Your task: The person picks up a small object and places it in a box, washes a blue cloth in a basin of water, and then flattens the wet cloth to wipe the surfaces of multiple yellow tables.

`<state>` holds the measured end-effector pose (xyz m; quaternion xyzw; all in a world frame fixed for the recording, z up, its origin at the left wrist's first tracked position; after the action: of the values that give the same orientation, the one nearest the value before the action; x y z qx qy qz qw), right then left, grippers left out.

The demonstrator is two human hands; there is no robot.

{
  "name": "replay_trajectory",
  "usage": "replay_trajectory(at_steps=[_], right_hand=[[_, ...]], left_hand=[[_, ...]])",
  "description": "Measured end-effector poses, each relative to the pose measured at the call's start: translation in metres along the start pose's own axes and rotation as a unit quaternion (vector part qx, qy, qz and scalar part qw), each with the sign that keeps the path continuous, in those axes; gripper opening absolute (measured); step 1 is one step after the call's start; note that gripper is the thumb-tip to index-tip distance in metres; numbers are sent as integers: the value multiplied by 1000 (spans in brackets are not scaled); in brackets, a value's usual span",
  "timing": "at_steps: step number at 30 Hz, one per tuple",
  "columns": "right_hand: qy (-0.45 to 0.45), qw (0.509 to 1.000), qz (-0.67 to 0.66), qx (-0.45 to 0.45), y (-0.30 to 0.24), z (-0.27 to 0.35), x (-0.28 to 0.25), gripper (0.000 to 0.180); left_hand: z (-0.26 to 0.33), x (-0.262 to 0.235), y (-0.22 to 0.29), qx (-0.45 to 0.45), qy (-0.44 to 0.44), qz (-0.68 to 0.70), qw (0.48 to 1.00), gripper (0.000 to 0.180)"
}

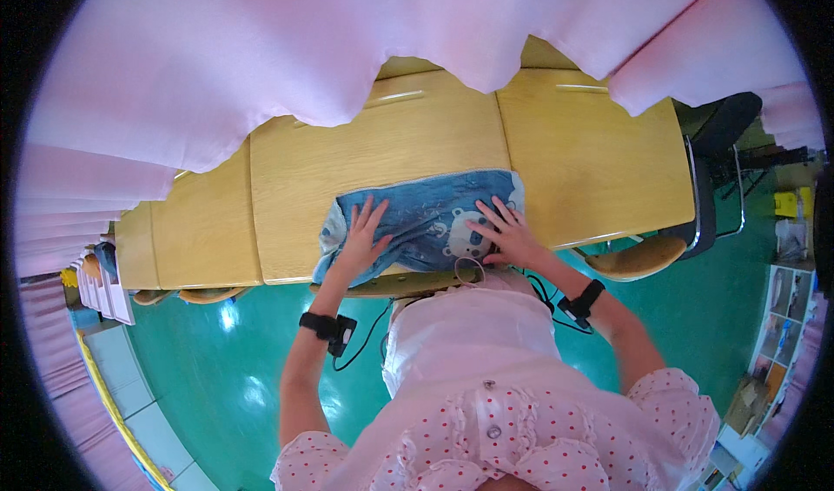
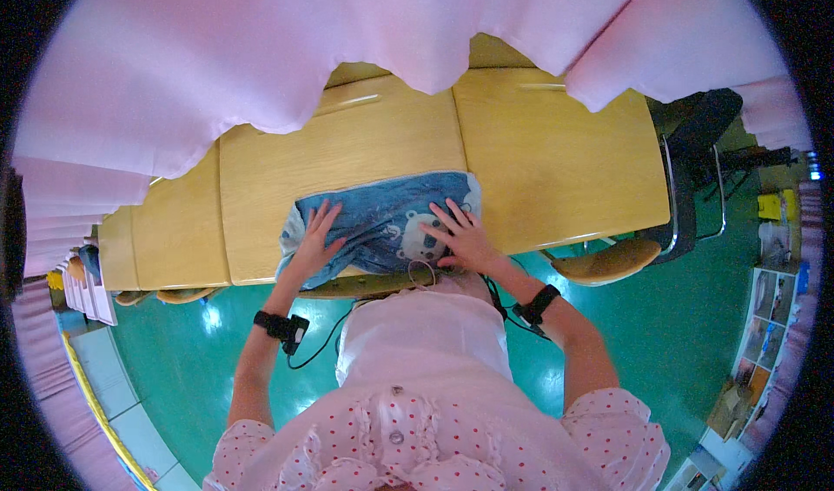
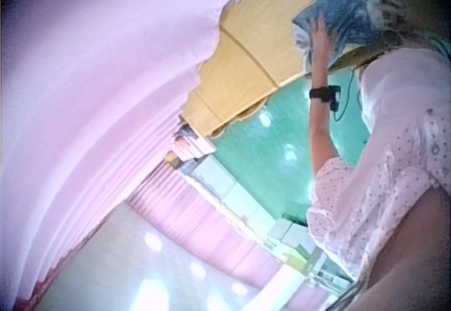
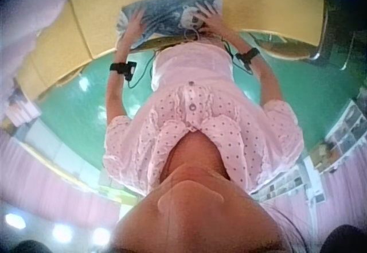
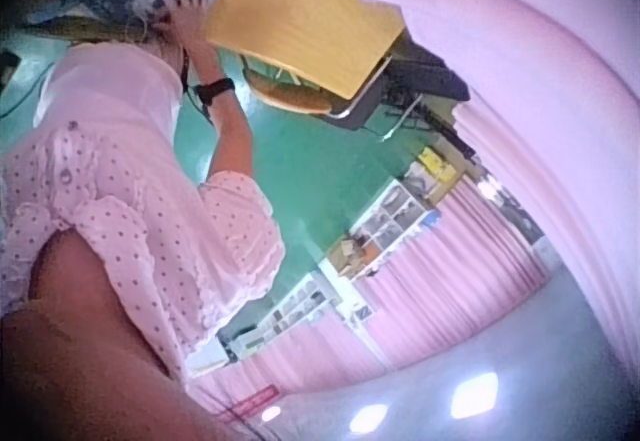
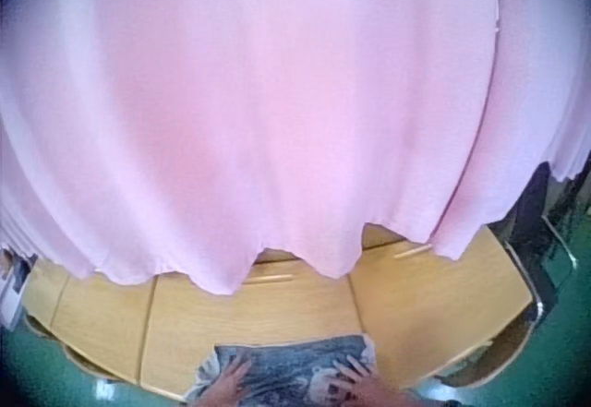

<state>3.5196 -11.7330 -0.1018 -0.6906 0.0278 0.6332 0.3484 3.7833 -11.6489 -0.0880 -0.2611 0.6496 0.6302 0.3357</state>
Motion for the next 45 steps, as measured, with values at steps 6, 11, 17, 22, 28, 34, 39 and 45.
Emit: replay_trajectory(at_steps=[6, 11, 17, 22, 28, 34, 39, 45], right_hand=[[-12, 990, 137, 11, 33, 6, -11, 73], [9, 985, 169, 28, 57, 3, -12, 67], [-78, 986, 96, 115, 59, 15, -15, 62], [20, 994, -85, 68, 66, -19, 3, 51], [-46, 993, 94, 46, 14, -43, 11, 43], [-2, 983, 141, 115, 33, -99, 9, 46], [56, 968, 154, 189, 33, -95, 20, 47], [156, 969, 134, 136, -10, -47, 34, 47]], left_hand=[[7, -5, -45, -138, -84, -266, 950, 53], [29, -36, -90, -68, -14, -280, 957, 52], [88, -93, -126, -219, 46, -513, 828, 50], [64, -36, -74, -69, 118, -238, 962, 51], [44, 20, -32, -285, -69, -252, 922, 69], [1, 3, -61, -237, -28, -313, 919, 72], [-11, 7, -67, -298, -75, -224, 925, 72], [9, 12, -73, -281, -112, -201, 932, 74]])
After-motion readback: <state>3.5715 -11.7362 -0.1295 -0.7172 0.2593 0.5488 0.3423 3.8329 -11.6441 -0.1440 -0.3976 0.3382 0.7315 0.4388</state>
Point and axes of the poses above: each hand's wrist, its own z-axis away from the middle knuckle, its own x-axis out of the palm, y = z × x, the point moved 6 cm from there along -z, towards the middle knuckle, and after that the axes turned 4 degrees about x, right-handed, at the moved point
